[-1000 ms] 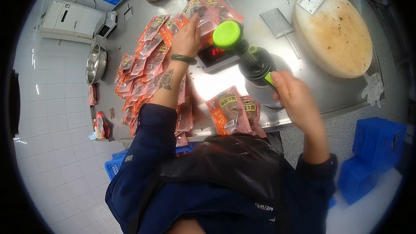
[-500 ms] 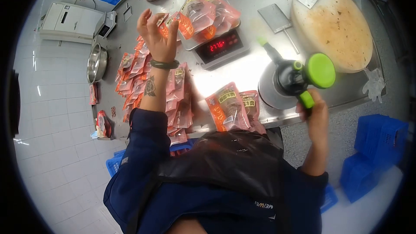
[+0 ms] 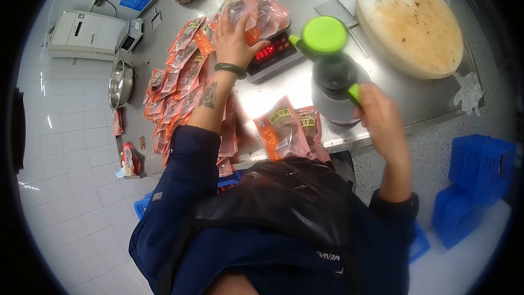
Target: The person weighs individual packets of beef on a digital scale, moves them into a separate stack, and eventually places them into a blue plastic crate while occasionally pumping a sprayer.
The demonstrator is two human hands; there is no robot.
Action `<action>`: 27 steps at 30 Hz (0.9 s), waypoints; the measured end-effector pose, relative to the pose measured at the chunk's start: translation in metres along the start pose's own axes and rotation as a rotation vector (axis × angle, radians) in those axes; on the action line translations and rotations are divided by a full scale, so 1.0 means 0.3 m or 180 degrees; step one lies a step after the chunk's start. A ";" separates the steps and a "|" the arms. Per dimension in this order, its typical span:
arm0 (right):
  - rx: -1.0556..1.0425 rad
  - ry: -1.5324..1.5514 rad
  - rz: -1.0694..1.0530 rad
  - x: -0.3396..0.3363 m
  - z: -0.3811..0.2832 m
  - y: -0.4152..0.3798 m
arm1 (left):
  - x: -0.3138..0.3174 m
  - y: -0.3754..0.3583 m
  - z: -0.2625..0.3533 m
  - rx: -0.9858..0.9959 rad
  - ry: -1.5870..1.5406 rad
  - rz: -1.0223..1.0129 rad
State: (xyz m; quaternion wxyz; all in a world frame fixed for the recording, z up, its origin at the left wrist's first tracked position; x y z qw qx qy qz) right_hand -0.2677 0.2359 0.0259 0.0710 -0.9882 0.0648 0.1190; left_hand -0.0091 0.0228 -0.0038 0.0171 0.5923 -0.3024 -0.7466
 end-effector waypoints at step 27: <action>0.0188 0.0429 0.0438 -0.104 0.166 -0.117 | -0.156 -0.514 0.279 0.1066 -0.2213 -0.1599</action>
Point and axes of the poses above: each hand's wrist, its own y-axis towards the middle knuckle, its own x-axis out of the palm, z = x × y, the point moved 5 cm from there along y, towards the middle knuckle, and after that the axes turned 2 degrees about -x, right-handed, at the moved point
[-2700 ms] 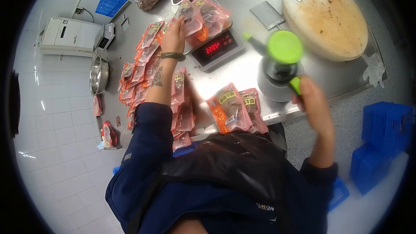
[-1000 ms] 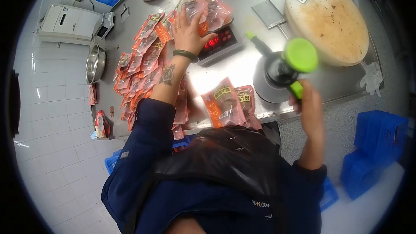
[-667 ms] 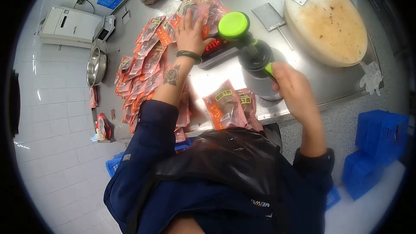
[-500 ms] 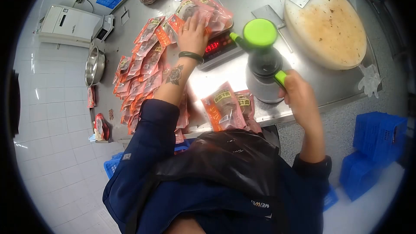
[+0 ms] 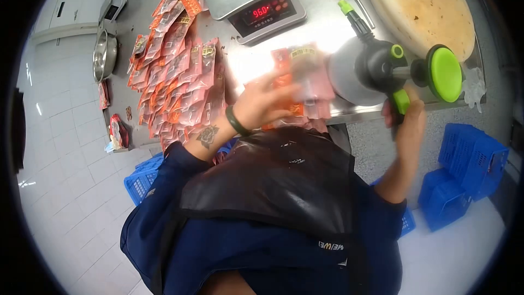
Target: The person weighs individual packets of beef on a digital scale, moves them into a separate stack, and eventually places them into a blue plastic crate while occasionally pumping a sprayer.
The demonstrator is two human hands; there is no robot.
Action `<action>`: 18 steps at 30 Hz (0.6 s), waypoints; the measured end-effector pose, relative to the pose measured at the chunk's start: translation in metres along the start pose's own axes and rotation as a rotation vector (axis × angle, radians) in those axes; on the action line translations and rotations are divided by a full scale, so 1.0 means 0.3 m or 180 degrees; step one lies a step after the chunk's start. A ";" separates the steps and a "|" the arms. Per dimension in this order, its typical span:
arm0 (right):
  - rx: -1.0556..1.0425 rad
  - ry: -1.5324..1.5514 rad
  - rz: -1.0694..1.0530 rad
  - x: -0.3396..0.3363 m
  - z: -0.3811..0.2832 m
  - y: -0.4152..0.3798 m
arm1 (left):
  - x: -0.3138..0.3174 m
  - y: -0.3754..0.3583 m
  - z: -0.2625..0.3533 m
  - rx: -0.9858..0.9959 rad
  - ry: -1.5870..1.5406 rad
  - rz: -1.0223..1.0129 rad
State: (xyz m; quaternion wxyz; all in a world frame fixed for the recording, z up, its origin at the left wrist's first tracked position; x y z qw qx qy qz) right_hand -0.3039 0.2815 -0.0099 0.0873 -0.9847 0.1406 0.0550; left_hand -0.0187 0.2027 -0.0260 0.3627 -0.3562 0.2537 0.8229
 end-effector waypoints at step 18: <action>-0.0122 0.0121 0.0137 -0.006 0.026 -0.003 | -0.245 -0.193 -0.139 -0.2075 0.1286 -0.0247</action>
Point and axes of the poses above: each hand's wrist, its own y-axis towards the middle knuckle, its own x-axis out of the palm, z = x × y, the point moved 5 cm from there along y, towards the middle knuckle, and after that the axes turned 2 degrees about -x, right-handed, at the moved point
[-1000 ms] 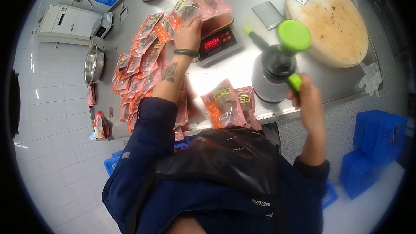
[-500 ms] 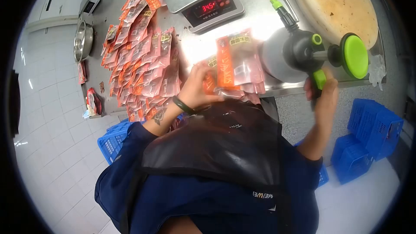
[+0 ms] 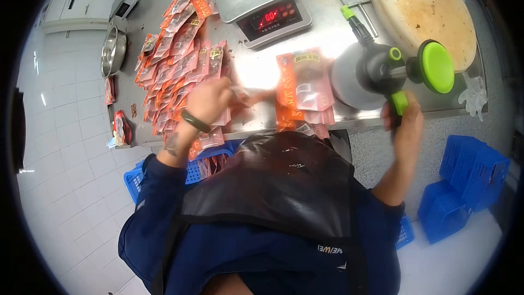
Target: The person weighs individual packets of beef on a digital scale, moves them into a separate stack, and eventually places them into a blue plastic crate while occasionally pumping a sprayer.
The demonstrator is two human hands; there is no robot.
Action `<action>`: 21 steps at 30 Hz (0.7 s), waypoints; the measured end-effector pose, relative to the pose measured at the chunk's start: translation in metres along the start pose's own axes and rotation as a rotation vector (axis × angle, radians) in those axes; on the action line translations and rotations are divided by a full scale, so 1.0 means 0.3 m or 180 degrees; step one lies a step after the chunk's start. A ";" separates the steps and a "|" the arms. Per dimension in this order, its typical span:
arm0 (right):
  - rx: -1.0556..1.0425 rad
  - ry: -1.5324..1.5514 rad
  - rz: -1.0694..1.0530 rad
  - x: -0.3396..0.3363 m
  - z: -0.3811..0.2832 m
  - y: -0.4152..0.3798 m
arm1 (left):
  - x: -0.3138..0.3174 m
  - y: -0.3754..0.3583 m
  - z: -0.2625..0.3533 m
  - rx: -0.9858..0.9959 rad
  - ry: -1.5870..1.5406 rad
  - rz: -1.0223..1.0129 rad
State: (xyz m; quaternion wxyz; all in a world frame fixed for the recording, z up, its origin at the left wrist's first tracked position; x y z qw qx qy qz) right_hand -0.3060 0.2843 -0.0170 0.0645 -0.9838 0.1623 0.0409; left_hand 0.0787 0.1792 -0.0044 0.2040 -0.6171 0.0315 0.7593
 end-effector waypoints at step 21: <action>0.0013 0.0207 -0.0113 -0.017 0.040 -0.011 | -0.247 0.576 0.028 0.0398 0.0118 0.1933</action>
Point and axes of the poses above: each hand's wrist, its own y-axis towards the middle knuckle, its own x-axis out of the palm, z = x × y, the point moved 5 cm from there along y, towards the middle knuckle, and after that the axes turned 2 degrees about -x, right-handed, at the moved point
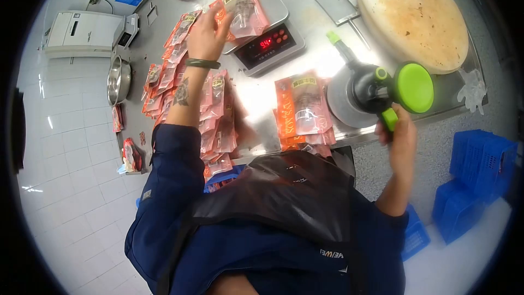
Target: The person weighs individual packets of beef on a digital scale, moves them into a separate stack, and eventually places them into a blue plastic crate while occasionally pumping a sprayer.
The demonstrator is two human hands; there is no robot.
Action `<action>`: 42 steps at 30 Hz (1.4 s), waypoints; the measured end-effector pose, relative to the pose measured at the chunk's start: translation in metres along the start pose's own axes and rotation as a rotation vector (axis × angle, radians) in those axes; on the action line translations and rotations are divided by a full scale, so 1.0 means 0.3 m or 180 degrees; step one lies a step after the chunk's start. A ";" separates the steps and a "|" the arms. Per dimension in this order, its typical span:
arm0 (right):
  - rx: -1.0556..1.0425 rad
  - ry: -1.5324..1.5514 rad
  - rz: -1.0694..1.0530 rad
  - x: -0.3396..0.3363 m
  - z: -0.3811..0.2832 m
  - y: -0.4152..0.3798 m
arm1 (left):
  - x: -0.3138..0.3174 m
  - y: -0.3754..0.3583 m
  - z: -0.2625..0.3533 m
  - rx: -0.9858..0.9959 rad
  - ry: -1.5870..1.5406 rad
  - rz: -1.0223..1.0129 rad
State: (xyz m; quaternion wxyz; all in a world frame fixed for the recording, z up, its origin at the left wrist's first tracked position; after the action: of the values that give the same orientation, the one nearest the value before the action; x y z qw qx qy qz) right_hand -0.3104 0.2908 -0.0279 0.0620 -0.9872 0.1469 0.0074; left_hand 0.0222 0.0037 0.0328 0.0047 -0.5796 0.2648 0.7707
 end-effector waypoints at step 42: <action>-0.0104 -0.1350 -0.1209 0.260 -0.286 0.224 | 0.110 0.124 0.058 0.0095 0.0306 -0.0814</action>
State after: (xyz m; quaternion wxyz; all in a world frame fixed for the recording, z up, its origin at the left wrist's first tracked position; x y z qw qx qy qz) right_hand -0.2556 0.1939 0.0467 0.0756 -0.9743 -0.0570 0.2043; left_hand -0.0158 -0.0309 0.0215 0.0989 -0.6447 0.2001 0.7312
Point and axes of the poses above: each hand's wrist, its own y-axis towards the middle knuckle, its own x-axis out of the palm, z = x × y, the point moved 5 cm from there along y, towards the middle knuckle, and after that the axes turned 2 degrees about -x, right-handed, at the moved point
